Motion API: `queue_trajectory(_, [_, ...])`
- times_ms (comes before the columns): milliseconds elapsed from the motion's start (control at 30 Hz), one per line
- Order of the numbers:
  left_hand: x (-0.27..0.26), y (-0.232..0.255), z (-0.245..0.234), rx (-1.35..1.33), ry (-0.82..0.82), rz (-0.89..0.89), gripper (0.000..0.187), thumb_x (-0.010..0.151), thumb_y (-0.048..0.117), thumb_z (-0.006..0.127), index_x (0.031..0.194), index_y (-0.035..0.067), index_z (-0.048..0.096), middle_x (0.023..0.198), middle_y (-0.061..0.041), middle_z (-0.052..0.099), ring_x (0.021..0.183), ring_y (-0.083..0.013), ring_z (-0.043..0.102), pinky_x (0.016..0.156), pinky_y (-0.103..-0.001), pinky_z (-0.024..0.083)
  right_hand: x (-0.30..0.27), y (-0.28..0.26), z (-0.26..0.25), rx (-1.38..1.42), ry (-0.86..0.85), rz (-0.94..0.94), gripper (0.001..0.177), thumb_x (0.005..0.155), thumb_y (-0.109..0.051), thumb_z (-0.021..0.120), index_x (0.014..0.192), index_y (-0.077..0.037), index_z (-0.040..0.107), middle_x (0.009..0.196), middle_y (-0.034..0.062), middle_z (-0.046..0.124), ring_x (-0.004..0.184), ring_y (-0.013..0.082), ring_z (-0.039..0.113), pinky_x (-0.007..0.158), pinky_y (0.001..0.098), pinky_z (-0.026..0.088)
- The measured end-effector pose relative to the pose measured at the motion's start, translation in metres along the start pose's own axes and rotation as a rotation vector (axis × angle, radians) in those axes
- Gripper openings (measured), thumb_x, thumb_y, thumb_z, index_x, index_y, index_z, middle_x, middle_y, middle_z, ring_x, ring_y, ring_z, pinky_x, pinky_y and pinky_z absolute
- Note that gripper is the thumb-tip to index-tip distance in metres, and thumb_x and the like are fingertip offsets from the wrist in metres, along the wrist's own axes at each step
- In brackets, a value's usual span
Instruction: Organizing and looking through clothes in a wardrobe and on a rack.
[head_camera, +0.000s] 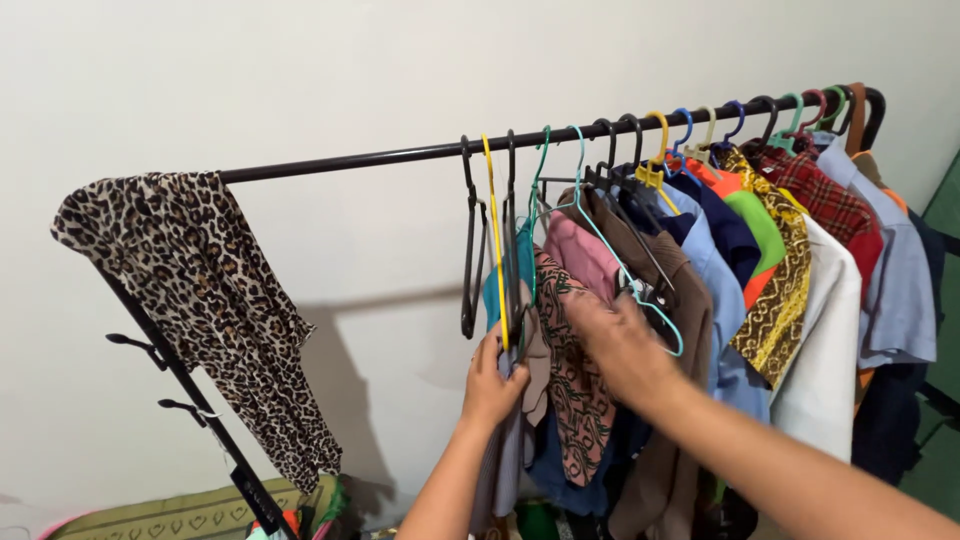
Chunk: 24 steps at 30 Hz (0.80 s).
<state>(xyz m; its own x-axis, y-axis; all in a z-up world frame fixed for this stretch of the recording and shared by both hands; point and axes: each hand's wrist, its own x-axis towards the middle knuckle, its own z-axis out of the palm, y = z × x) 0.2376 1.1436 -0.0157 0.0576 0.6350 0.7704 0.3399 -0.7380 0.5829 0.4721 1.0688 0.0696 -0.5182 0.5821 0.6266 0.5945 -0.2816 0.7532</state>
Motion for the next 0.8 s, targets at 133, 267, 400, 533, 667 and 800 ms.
queue_trajectory(133, [-0.004, -0.01, -0.001, 0.095, 0.001, 0.018, 0.076, 0.08, 0.018, 0.076, 0.148, 0.005, 0.046, 0.136, -0.024, 0.061, 0.124, -0.0419, 0.059, 0.105, -0.046, 0.049, -0.055, -0.06, 0.003, 0.253, -0.486, -0.743, 0.083, 0.093, -0.045, 0.052, 0.16, -0.002, 0.03, 0.17, 0.0174, 0.024, 0.158, 0.0341, 0.014, 0.121, 0.0597, -0.001])
queue_trajectory(267, [0.0, 0.008, -0.005, 0.006, -0.041, 0.015, 0.073, 0.084, 0.024, 0.077, 0.147, 0.006, 0.046, 0.136, -0.023, 0.061, 0.128, -0.0404, 0.06, 0.107, -0.046, 0.049, -0.116, -0.119, 0.05, 0.441, -0.026, -0.646, 0.07, 0.089, -0.032, 0.055, 0.15, -0.002, 0.042, 0.162, 0.0124, 0.039, 0.151, 0.0318, 0.027, 0.122, 0.0577, 0.007])
queue_trajectory(400, [-0.007, -0.003, 0.013, -0.025, -0.096, -0.039, 0.077, 0.084, 0.03, 0.074, 0.15, 0.004, 0.044, 0.14, -0.024, 0.06, 0.13, -0.0395, 0.059, 0.108, -0.046, 0.048, -0.121, -0.129, 0.039, 0.54, -0.745, -0.768, 0.063, 0.099, -0.029, 0.053, 0.152, 0.004, 0.044, 0.161, 0.02, 0.039, 0.154, 0.0373, 0.023, 0.125, 0.0613, 0.002])
queue_trajectory(533, [-0.017, 0.014, 0.052, 0.159, 0.045, 0.098, 0.088, 0.088, 0.036, 0.075, 0.151, -0.008, 0.032, 0.15, -0.035, 0.042, 0.14, -0.0497, 0.04, 0.116, -0.054, 0.03, -0.111, -0.083, 0.004, 0.795, -0.393, -0.583, 0.059, 0.088, -0.033, 0.061, 0.135, 0.003, 0.061, 0.146, 0.0213, 0.054, 0.141, 0.0368, 0.043, 0.122, 0.0572, 0.015])
queue_trajectory(667, [-0.045, 0.047, 0.107, 0.185, 0.211, 0.254, 0.085, 0.099, 0.038, 0.054, 0.161, -0.006, 0.015, 0.165, -0.041, 0.014, 0.156, -0.0538, 0.011, 0.121, -0.072, 0.002, -0.143, -0.027, -0.005, 1.004, -0.337, -0.47, 0.047, 0.083, -0.032, 0.064, 0.117, -0.001, 0.069, 0.128, 0.0191, 0.066, 0.128, 0.0392, 0.056, 0.111, 0.057, 0.034])
queue_trajectory(800, [-0.065, 0.112, 0.168, 0.022, 0.281, 0.494, 0.08, 0.104, 0.047, 0.048, 0.163, 0.001, 0.019, 0.166, -0.037, 0.012, 0.157, -0.0539, 0.009, 0.123, -0.072, 0.001, -0.204, 0.074, -0.011, 0.755, -0.374, -0.254, 0.032, 0.097, -0.028, 0.062, 0.119, -0.006, 0.069, 0.125, 0.0135, 0.068, 0.12, 0.0308, 0.061, 0.106, 0.0486, 0.045])
